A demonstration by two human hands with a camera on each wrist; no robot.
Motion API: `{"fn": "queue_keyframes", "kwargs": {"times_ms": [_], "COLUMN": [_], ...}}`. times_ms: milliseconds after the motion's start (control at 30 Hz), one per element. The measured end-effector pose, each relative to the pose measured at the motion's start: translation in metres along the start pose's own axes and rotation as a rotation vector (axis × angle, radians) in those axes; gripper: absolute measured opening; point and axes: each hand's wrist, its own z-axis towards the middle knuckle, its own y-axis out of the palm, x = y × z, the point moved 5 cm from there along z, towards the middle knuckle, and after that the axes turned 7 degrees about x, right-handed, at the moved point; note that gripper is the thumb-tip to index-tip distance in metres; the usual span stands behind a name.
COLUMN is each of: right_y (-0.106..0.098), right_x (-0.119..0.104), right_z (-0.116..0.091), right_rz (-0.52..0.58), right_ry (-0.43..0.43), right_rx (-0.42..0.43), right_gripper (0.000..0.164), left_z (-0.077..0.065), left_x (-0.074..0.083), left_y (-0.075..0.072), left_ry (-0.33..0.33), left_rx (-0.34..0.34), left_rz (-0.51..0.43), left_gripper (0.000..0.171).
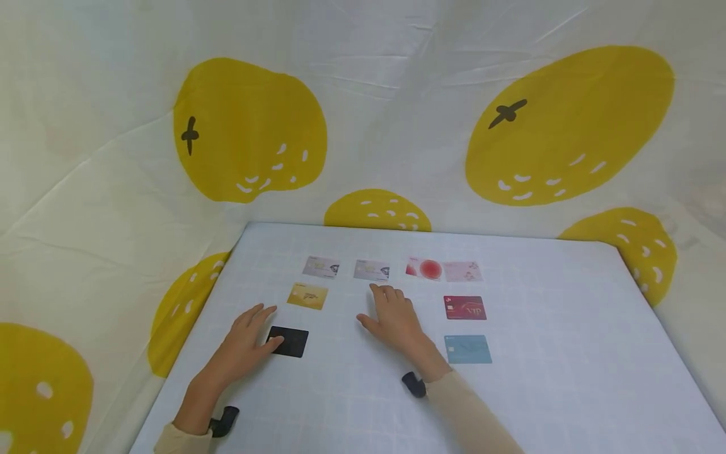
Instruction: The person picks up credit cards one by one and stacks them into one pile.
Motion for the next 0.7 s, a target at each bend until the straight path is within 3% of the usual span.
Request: {"fn": "queue_keyframes", "kwargs": {"times_ms": [433, 700], "right_y": [0.036, 0.056], "right_x": [-0.065, -0.09], "right_z": [0.011, 0.013], "right_rz": [-0.019, -0.07], "right_ry": [-0.083, -0.155], "right_rx": [-0.126, -0.157], "right_gripper": [0.06, 0.055], "left_z": [-0.003, -0.002], "left_x": [-0.008, -0.014], "left_y": [0.002, 0.001], "left_ry": [0.008, -0.028], "left_rx": [-0.061, -0.091], "left_rz": [0.012, 0.04], "left_gripper": [0.061, 0.057]}}
